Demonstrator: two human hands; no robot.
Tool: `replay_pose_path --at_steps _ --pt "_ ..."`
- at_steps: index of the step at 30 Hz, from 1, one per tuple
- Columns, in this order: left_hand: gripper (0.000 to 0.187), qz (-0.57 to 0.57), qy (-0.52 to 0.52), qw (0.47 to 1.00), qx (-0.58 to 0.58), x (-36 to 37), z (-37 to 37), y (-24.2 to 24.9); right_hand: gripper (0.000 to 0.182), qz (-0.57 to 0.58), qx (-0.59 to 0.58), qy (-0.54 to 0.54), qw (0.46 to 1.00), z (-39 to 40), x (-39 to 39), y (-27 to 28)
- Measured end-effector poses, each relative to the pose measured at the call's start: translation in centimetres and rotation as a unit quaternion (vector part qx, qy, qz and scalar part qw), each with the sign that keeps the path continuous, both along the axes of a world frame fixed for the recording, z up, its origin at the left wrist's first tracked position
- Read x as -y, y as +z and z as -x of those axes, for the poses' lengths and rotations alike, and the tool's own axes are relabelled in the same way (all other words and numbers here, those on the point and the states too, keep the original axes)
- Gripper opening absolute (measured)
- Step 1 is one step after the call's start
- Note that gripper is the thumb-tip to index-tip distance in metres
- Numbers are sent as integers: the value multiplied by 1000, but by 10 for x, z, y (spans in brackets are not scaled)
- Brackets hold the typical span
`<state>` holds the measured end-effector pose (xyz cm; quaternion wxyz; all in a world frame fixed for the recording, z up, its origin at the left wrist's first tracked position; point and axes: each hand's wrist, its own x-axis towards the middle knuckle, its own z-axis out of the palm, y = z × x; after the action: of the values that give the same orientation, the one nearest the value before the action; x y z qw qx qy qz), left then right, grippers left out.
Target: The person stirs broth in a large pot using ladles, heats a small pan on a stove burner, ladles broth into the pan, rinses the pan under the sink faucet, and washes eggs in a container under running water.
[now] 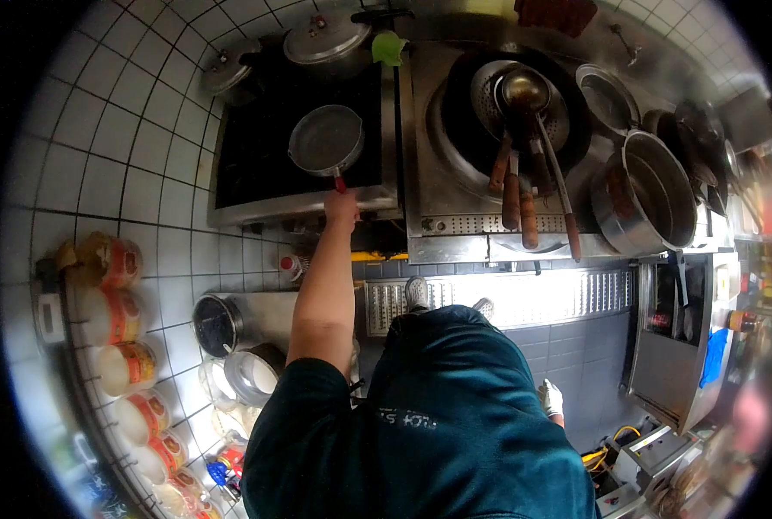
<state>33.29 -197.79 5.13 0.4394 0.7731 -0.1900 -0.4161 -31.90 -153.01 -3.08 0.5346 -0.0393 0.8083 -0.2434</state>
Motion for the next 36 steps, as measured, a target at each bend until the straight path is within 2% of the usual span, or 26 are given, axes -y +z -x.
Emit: replay_pose_path --at_steps 13,25,28,36 --pt "20 20 4 999 -30 -1 -1 0 43 -4 -4 46 999 -8 2 12" --pt "21 0 -5 1000 -17 2 -4 8 46 -11 -8 22 1000 -3 11 10" --pt "22 -23 -11 1000 13 3 -3 13 45 -3 -6 29 1000 0 9 6" --pt "22 -30 -7 1000 1 7 -5 10 42 -3 -1 21 1000 -1 7 2"
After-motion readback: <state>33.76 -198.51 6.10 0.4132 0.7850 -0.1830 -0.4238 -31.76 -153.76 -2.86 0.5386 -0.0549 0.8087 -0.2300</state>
